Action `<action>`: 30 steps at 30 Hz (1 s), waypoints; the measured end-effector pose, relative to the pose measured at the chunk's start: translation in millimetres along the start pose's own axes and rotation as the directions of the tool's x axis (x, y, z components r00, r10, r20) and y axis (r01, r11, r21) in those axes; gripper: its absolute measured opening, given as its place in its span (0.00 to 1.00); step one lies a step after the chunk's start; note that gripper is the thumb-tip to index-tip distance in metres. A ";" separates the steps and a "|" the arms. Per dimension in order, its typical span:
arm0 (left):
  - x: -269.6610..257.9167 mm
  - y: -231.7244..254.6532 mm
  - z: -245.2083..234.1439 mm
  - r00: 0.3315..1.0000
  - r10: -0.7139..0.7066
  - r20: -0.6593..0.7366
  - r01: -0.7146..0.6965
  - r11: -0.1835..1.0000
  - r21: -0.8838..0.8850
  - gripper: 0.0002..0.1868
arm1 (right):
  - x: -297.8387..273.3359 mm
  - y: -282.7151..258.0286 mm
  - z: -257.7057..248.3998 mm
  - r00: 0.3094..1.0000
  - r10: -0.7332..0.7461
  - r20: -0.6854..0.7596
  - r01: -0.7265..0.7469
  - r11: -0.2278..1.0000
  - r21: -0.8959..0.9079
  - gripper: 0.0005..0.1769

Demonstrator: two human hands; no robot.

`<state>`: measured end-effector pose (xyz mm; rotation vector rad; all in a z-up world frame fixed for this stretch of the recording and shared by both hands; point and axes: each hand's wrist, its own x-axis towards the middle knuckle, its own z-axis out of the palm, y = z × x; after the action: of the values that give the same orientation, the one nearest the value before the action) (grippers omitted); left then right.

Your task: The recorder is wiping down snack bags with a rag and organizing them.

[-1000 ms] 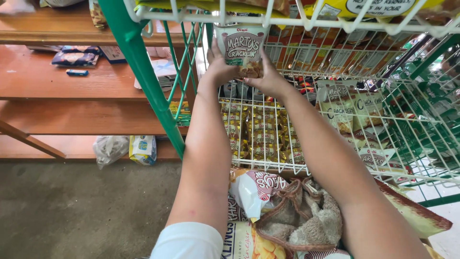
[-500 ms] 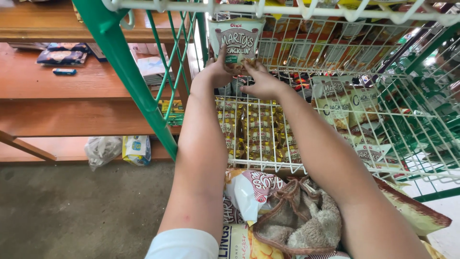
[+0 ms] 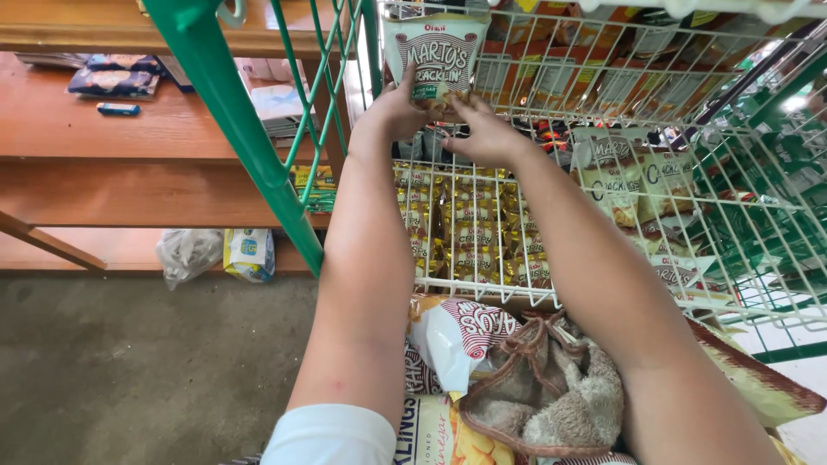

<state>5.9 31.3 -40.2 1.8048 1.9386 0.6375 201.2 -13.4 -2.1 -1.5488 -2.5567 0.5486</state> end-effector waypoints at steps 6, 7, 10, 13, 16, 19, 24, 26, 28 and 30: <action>2.0 -0.4 6.4 0.999 0.028 -0.022 -0.028 1.000 -0.007 0.56 | -6.9 -2.8 -10.5 1.000 0.022 -0.002 -0.022 1.000 -0.013 0.45; 4.5 -1.1 7.6 1.000 0.025 -0.015 -0.026 1.000 -0.008 0.56 | -8.1 -3.0 -9.6 1.000 0.026 0.004 -0.026 1.000 -0.010 0.45; 10.1 -2.9 6.5 0.999 0.039 -0.020 -0.039 0.999 -0.011 0.56 | -10.6 -5.8 -10.4 0.999 0.041 0.006 -0.041 0.999 -0.014 0.44; 4.5 -2.2 3.4 0.998 0.056 -0.028 -0.057 0.998 -0.013 0.56 | -14.1 -9.3 -11.4 0.998 0.056 0.004 -0.056 0.998 -0.019 0.43; -2.6 4.2 -6.6 0.999 0.037 0.006 -0.036 0.998 -0.051 0.57 | -16.0 -14.0 -16.2 0.997 0.079 -0.007 -0.079 0.997 0.006 0.42; -4.9 6.6 -8.4 0.999 0.049 0.005 -0.049 0.995 -0.089 0.59 | -14.0 -8.8 -15.8 0.998 0.066 -0.015 -0.066 0.998 0.021 0.42; -22.9 16.6 -19.6 0.999 -0.032 -0.021 0.027 0.980 -0.199 0.52 | -6.0 4.0 -8.9 0.998 0.009 -0.063 -0.005 0.998 0.069 0.44; -20.0 9.6 -14.6 0.998 0.030 -0.051 -0.040 0.975 -0.217 0.44 | 8.4 27.2 6.4 0.994 -0.057 -0.096 0.064 0.995 0.071 0.44; -16.4 9.6 -22.8 0.990 0.090 -0.104 -0.111 0.969 -0.220 0.36 | 10.0 21.1 -1.7 0.979 -0.143 -0.144 0.154 0.985 0.071 0.45; -21.4 11.1 -18.9 0.987 0.040 -0.157 -0.061 0.989 -0.133 0.36 | -14.7 -3.6 -15.0 1.000 0.023 -0.001 -0.023 0.999 -0.034 0.42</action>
<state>5.4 9.7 -18.6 1.7705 1.8990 0.9290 209.2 -24.0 14.6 -1.5910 -2.5644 0.5097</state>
